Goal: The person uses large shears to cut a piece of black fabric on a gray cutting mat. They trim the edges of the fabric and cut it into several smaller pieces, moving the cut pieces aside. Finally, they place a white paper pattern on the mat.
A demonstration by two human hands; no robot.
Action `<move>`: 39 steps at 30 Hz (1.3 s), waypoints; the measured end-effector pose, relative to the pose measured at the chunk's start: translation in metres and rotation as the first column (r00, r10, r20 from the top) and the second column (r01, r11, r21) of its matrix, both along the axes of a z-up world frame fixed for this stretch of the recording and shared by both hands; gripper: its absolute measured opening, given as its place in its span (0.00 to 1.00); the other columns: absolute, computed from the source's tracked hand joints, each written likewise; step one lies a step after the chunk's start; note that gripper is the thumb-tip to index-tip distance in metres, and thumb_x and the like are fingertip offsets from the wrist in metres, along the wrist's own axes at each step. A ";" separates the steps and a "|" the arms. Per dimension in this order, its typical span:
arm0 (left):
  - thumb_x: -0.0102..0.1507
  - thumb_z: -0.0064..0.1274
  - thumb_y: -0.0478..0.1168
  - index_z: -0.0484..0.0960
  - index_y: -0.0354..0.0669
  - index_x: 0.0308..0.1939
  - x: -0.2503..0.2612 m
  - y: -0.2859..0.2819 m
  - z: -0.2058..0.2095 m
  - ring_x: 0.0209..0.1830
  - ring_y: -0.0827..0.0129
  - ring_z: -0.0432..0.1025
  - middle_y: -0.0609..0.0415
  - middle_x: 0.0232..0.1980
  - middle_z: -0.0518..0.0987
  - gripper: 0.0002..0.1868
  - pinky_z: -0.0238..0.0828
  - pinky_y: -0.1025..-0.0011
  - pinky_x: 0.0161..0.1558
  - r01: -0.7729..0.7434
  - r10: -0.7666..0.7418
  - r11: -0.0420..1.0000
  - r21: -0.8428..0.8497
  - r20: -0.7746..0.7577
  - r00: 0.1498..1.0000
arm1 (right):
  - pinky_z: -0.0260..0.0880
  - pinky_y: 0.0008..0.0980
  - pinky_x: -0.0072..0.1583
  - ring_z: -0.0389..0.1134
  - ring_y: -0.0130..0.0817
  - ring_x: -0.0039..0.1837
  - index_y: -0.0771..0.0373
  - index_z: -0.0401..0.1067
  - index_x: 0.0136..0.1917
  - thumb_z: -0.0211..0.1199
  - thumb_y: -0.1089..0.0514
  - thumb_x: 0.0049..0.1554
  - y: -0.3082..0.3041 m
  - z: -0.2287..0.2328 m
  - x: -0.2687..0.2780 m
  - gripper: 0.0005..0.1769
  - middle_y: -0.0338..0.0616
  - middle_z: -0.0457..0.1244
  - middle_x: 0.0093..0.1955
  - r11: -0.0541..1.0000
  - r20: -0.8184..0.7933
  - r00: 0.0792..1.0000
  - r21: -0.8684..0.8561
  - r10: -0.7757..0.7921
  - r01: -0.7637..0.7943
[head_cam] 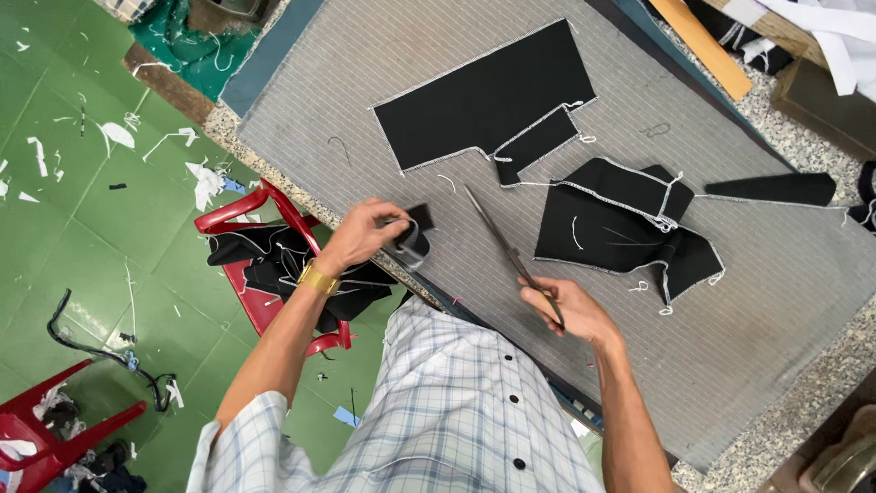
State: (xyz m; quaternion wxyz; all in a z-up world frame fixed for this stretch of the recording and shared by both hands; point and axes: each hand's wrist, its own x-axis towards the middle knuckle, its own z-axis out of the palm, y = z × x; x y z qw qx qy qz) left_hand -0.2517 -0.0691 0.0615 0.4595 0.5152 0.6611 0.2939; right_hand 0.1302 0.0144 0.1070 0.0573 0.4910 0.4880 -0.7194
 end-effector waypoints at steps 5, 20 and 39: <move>0.65 0.60 0.43 0.86 0.51 0.41 0.006 0.011 0.062 0.53 0.62 0.76 0.54 0.40 0.83 0.04 0.56 0.59 0.68 0.119 -0.018 0.955 0.272 -0.347 0.938 | 0.61 0.25 0.20 0.61 0.32 0.24 0.73 0.68 0.70 0.63 0.49 0.60 -0.017 -0.006 0.035 0.32 0.46 0.58 0.22 0.997 0.027 0.997 -0.005 -0.071 0.071; 0.66 0.58 0.48 0.86 0.49 0.40 0.028 0.021 -0.098 0.25 0.78 0.69 0.60 0.25 0.78 0.09 0.62 0.74 0.30 -0.383 0.409 0.890 -0.249 0.062 0.910 | 0.64 0.28 0.22 0.63 0.35 0.25 0.77 0.65 0.70 0.64 0.45 0.59 -0.061 -0.016 0.063 0.37 0.49 0.59 0.22 0.977 0.042 0.981 -0.094 -0.188 0.192; 0.68 0.56 0.40 0.81 0.42 0.40 0.048 0.007 -0.065 0.20 0.85 0.59 0.69 0.20 0.68 0.06 0.53 0.85 0.24 -0.438 0.487 0.869 -0.230 0.249 0.837 | 0.61 0.23 0.23 0.64 0.30 0.25 0.71 0.71 0.68 0.66 0.44 0.59 -0.037 -0.026 -0.008 0.33 0.44 0.61 0.21 0.993 0.059 0.998 0.112 -0.031 0.025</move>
